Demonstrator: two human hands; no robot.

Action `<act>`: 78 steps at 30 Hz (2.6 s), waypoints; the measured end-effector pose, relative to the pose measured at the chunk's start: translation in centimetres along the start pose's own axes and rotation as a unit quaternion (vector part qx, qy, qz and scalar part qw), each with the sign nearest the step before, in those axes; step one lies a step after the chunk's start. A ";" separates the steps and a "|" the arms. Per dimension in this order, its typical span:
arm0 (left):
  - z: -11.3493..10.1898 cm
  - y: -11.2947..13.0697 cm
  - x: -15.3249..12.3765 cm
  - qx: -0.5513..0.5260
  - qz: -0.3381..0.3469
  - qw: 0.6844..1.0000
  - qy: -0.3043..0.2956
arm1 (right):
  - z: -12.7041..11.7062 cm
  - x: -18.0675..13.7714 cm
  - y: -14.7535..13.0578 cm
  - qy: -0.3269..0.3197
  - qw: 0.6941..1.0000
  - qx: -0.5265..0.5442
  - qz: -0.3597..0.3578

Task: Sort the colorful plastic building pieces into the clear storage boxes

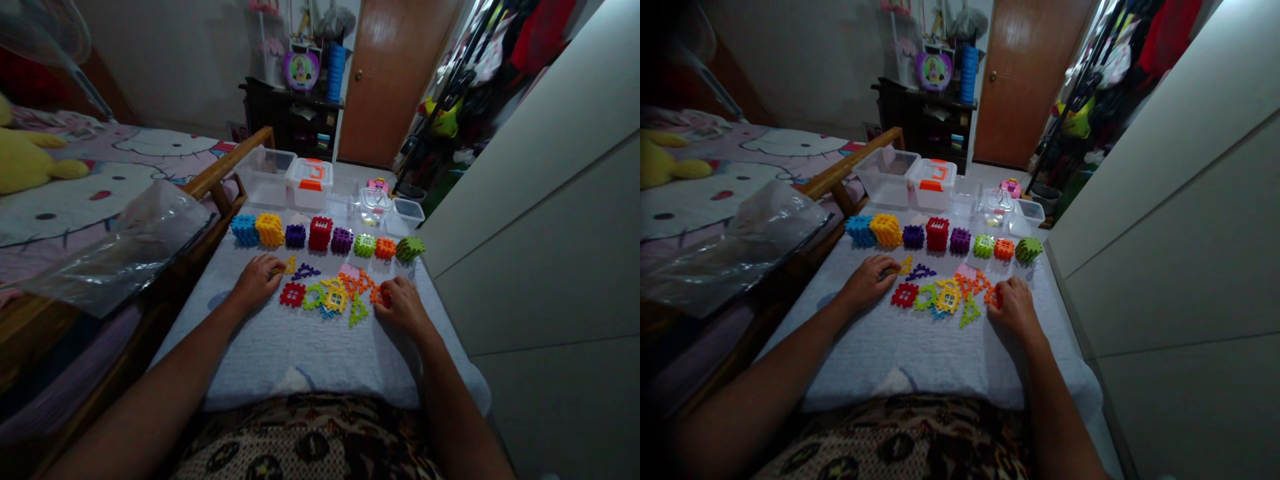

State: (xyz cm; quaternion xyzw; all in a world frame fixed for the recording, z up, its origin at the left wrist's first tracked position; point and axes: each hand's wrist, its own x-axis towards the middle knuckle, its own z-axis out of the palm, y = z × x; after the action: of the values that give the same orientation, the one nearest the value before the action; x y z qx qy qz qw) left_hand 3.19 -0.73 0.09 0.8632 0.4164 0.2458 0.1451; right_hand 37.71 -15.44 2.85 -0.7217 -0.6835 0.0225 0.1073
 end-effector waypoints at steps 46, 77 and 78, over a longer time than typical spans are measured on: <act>-0.7 1.1 -0.1 -0.017 -0.006 1.000 -0.004 | -2.8 5.0 -10.5 -0.093 0.954 0.100 -0.266; -0.6 0.6 -0.3 -0.035 -0.009 0.999 -0.012 | -3.1 17.8 -10.4 0.081 0.986 0.059 -0.135; -0.6 0.5 -0.3 -0.032 -0.008 0.999 -0.012 | -2.9 17.9 -10.4 0.079 0.987 0.054 -0.132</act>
State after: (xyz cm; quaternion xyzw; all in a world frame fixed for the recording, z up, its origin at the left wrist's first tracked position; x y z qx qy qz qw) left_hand 3.05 -1.27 0.71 0.8577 0.4131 0.2480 0.1794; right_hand 29.14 2.42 9.67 -0.6177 -0.7600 -0.0118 0.2016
